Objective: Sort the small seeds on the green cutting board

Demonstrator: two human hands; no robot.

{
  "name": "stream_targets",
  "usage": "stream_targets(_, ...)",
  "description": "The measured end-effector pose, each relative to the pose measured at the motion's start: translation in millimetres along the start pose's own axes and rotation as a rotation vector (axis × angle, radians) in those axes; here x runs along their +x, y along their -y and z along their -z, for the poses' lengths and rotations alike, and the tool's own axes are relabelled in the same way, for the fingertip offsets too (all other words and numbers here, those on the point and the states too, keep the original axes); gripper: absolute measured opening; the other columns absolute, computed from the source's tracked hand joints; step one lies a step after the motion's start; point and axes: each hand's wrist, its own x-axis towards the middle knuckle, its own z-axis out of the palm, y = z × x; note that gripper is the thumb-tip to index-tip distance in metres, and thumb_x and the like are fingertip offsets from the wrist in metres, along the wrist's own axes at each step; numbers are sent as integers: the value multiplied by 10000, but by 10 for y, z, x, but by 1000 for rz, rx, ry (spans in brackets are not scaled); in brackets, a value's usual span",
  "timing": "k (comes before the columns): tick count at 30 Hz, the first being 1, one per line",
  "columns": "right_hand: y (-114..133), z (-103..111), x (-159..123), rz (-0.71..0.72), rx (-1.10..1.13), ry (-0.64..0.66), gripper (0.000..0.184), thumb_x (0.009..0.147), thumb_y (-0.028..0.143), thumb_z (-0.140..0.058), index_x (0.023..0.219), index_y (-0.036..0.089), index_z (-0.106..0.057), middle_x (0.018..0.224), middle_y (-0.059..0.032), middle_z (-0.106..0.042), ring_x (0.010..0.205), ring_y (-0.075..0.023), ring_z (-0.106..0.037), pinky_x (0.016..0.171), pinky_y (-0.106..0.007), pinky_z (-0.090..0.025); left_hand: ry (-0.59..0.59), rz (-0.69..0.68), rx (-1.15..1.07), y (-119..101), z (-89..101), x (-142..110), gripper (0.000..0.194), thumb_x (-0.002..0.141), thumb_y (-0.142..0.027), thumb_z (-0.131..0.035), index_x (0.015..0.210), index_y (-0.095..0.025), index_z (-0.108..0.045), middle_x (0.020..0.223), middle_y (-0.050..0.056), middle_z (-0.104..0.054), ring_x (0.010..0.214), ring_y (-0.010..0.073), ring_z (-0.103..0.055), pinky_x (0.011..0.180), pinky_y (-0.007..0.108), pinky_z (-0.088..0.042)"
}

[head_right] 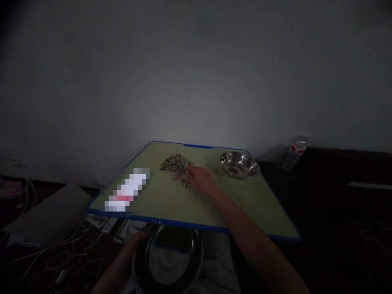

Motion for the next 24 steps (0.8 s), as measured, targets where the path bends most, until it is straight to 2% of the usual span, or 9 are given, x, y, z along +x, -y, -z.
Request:
stream_targets(5,-10,8,5,-4,44,-27,255,890,270,-368,1014,196,-579,925,-58,-673,822,-174,-600,691,-242,-369,17,-35,-6,-16,24,2,181,660,-216,-540,490,-173,-585,428,-28,-616,463,149,-536,563,267,-404)
stream_targets(12,-42,-25,24,7,40,-17,243,882,292,-385,942,195,-599,874,-69,-675,783,-178,-596,658,-248,-354,93,-64,-2,54,139,90,171,691,-258,-539,606,-159,-649,563,-5,-698,574,161,-608,604,262,-424)
stream_targets(15,-40,-37,30,5,84,-8,233,878,285,-392,900,197,-606,831,-57,-676,747,-166,-596,641,-241,-353,134,-34,-14,95,179,147,185,705,-295,-540,660,-162,-660,605,0,-713,604,182,-628,646,291,-435)
stream_targets(19,-49,-24,33,-34,127,-42,233,874,264,-400,948,193,-609,830,-50,-681,743,-167,-600,643,-240,-363,132,-22,-22,114,199,191,192,703,-315,-552,646,-164,-656,573,5,-706,581,187,-630,663,300,-437)
stream_targets(24,-53,-26,30,-40,132,-48,242,874,262,-400,952,194,-619,824,-48,-683,738,-158,-602,648,-228,-370,101,-24,-8,81,173,132,177,677,-311,-570,644,-161,-659,570,11,-703,609,193,-633,671,298,-437)
